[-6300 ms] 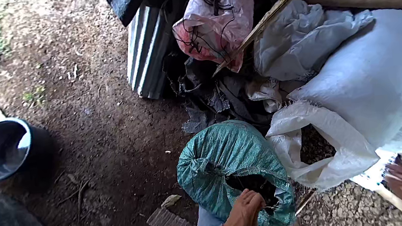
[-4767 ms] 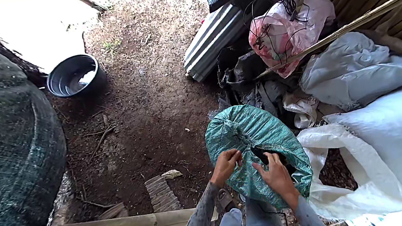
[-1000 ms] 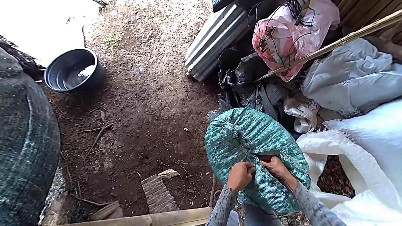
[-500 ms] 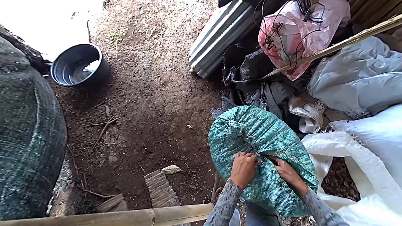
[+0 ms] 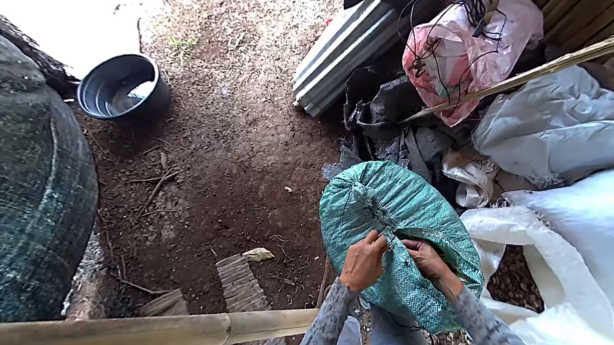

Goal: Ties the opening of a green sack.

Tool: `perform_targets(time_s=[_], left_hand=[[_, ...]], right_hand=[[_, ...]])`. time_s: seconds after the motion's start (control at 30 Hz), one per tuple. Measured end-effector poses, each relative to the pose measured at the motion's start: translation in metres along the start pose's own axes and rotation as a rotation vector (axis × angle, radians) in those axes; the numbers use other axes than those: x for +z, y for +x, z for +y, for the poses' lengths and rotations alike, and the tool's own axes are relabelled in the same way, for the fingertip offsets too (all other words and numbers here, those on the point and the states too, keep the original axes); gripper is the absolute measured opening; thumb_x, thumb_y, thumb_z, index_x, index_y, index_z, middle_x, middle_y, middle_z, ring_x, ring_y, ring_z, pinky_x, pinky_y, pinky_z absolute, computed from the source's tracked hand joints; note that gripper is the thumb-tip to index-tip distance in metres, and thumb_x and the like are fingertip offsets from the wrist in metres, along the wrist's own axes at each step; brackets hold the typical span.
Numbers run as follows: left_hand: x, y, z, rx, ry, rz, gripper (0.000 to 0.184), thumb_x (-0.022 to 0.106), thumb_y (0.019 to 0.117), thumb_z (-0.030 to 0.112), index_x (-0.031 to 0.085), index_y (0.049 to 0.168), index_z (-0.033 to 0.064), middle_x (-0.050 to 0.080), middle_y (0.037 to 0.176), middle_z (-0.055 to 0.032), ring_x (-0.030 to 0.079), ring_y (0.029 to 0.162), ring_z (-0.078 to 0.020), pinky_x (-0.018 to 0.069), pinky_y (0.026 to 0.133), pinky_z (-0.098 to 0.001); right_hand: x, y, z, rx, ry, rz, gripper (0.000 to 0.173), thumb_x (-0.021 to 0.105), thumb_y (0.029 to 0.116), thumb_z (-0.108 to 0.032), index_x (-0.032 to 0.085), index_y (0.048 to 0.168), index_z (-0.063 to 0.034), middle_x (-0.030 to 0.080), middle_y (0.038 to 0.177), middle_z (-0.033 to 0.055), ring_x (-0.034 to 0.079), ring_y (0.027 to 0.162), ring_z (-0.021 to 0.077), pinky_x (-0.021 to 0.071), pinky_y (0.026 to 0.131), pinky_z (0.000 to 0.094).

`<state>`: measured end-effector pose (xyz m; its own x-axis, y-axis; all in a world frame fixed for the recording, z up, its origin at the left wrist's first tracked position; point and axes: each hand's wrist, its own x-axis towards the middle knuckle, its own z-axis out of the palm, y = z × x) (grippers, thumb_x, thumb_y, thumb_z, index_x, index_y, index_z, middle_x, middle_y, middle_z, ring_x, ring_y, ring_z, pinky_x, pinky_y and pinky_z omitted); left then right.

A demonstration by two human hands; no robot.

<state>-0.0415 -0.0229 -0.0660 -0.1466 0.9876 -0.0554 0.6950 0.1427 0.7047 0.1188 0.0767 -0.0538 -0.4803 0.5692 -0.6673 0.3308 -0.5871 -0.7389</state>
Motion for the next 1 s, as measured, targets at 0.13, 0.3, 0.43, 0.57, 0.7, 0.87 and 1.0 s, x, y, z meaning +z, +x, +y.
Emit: perform_targets(time_s=[0.13, 0.3, 0.43, 0.57, 0.7, 0.87, 1.0], left_hand=[[0.011, -0.009, -0.01, 0.013, -0.055, 0.074, 0.021, 0.053, 0.1014, 0.008, 0.073, 0.1, 0.0017, 0.069, 0.094, -0.0169, 0.071, 0.078, -0.0321, 0.0586, 0.067, -0.049], [0.029, -0.019, -0.01, -0.079, -0.258, 0.117, 0.021, 0.055, 0.1009, 0.008, 0.074, 0.1, -0.0007, 0.072, 0.094, -0.0157, 0.072, 0.086, -0.0279, 0.0584, 0.08, -0.0452], [0.011, -0.012, -0.01, -0.131, -0.393, 0.241, 0.02, 0.057, 0.0986, 0.005, 0.073, 0.099, -0.006, 0.071, 0.091, -0.016, 0.069, 0.083, -0.0213, 0.057, 0.081, -0.0367], [-0.005, -0.002, -0.026, -0.143, -0.407, 0.117, 0.022, 0.055, 0.1002, 0.009, 0.073, 0.1, -0.0034, 0.069, 0.092, -0.0125, 0.067, 0.084, -0.0149, 0.0555, 0.079, -0.0299], [-0.01, 0.0, -0.025, -0.203, -0.455, 0.077, 0.022, 0.055, 0.1014, 0.01, 0.072, 0.102, -0.0036, 0.07, 0.093, -0.0093, 0.065, 0.082, -0.0098, 0.0551, 0.077, -0.027], [-0.028, 0.009, -0.007, -0.301, -0.413, -0.16, 0.023, 0.057, 0.1025, 0.015, 0.072, 0.105, -0.0014, 0.073, 0.094, -0.0102, 0.069, 0.086, -0.014, 0.0563, 0.084, -0.0352], [-0.03, 0.016, 0.017, -0.273, -0.204, -0.176, 0.023, 0.056, 0.102, 0.012, 0.071, 0.103, -0.0051, 0.071, 0.09, -0.0179, 0.069, 0.086, -0.0265, 0.0541, 0.084, -0.0452]], right_hand=[[-0.002, 0.0, 0.006, -0.006, 0.029, -0.073, 0.026, 0.047, 0.1067, -0.004, 0.069, 0.115, 0.0062, 0.074, 0.098, 0.0035, 0.067, 0.086, -0.0004, 0.0547, 0.081, 0.0192], [-0.01, -0.003, 0.002, -0.139, -0.327, -0.11, 0.021, 0.067, 0.0968, -0.019, 0.072, 0.106, -0.0014, 0.072, 0.093, 0.0044, 0.066, 0.085, 0.0071, 0.0547, 0.079, 0.0273], [0.028, -0.025, -0.008, -0.262, -0.742, 0.019, 0.036, 0.067, 0.0915, -0.009, 0.068, 0.124, 0.007, 0.067, 0.118, 0.0242, 0.066, 0.111, 0.0322, 0.0515, 0.101, 0.0456], [0.09, -0.046, -0.006, -0.166, -1.142, 0.026, 0.046, 0.051, 0.0975, 0.004, 0.049, 0.142, 0.0117, 0.052, 0.14, 0.031, 0.064, 0.118, 0.0412, 0.0559, 0.096, 0.0473], [0.111, -0.046, 0.012, -0.245, -1.192, 0.162, 0.042, 0.051, 0.0971, 0.006, 0.053, 0.138, 0.0153, 0.057, 0.135, 0.0317, 0.067, 0.114, 0.0397, 0.0576, 0.093, 0.0421], [0.073, -0.046, -0.004, -0.18, -0.775, -0.061, 0.04, 0.052, 0.1013, -0.007, 0.057, 0.139, 0.0074, 0.058, 0.133, 0.0272, 0.064, 0.118, 0.0365, 0.0524, 0.102, 0.0457], [0.011, -0.01, -0.011, -0.012, -0.458, -0.116, 0.032, 0.039, 0.1083, -0.01, 0.061, 0.128, 0.0024, 0.072, 0.107, 0.018, 0.072, 0.093, 0.024, 0.0583, 0.087, 0.0413]])
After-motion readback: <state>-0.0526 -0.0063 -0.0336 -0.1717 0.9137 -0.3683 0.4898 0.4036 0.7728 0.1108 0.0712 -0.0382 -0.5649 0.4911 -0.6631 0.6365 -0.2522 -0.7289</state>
